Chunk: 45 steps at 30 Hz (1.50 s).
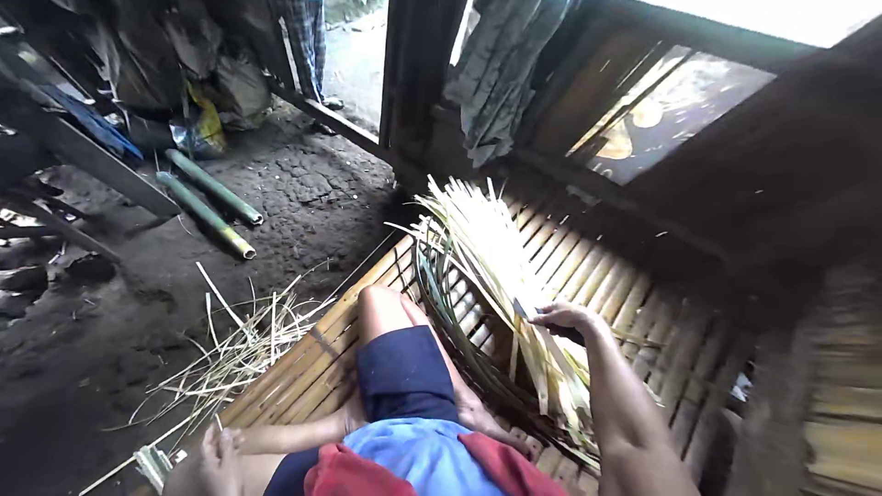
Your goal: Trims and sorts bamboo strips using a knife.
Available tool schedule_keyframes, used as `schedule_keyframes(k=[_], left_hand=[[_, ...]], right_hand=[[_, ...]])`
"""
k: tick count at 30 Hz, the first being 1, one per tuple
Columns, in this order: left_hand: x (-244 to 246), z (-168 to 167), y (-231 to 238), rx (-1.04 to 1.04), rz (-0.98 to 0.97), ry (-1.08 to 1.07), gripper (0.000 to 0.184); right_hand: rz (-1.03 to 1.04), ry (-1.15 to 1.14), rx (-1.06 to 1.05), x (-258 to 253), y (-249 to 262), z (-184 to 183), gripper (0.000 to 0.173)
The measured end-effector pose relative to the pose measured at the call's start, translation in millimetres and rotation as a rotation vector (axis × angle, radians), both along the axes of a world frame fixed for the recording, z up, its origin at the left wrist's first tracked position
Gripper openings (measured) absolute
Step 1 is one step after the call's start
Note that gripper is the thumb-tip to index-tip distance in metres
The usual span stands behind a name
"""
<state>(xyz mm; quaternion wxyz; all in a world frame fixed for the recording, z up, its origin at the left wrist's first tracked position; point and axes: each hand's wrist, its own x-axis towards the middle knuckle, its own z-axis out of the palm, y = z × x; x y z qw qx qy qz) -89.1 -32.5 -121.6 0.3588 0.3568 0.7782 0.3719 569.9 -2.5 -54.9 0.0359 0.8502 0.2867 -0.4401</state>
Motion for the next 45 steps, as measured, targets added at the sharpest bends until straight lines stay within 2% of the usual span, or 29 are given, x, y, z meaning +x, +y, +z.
schedule_keyframes(k=[3, 6, 8, 10, 14, 16, 19, 24, 28, 32, 45], left_hand=[[9.5, -3.5, 5.0, 0.024, 0.045, -0.058, 0.04], [19.7, 23.7, 14.7, -0.09, -0.021, -0.093, 0.039], [33.4, 53.1, 24.6, -0.109, -0.035, -0.215, 0.038], [49.9, 79.4, 33.6, -0.04, -0.012, -0.413, 0.032], [73.8, 129.3, 44.5, 0.104, 0.011, -0.652, 0.021], [79.0, 142.7, 41.0, 0.201, -0.018, -0.702, 0.02], [86.7, 159.3, 31.4, 0.295, -0.078, -0.733, 0.017], [98.2, 174.9, 21.6, 0.332, -0.091, -0.771, 0.018], [106.4, 177.4, 21.2, 0.359, -0.078, -0.75, 0.015], [113.5, 177.9, 22.4, 0.364, -0.039, -0.716, 0.014], [121.1, 175.5, 22.2, 0.448, -0.028, -0.648, 0.011]], right_hand=[[-0.075, -0.061, -0.018, -0.1, -14.2, 4.1, 0.041], [-0.069, -0.223, 0.019, -5.2, -6.7, 10.5, 0.053], [-0.048, -0.286, 0.14, -26.8, 6.3, 22.1, 0.047], [-0.022, -0.219, 0.326, -60.5, 22.6, 33.1, 0.036], [0.098, 0.227, 0.704, -162.8, 62.1, 45.5, 0.026], [0.171, 0.486, 0.764, -225.0, 72.7, 56.6, 0.028], [0.3, 0.866, 0.664, -303.6, 75.3, 73.9, 0.031], [0.54, 1.162, 0.574, -380.8, 69.5, 107.1, 0.02], [0.682, 1.257, 0.607, -396.0, 67.6, 121.2, 0.022], [0.774, 1.212, 0.647, -389.8, 71.7, 128.6, 0.022], [0.89, 1.197, 0.648, -384.1, 80.9, 134.6, 0.015]])
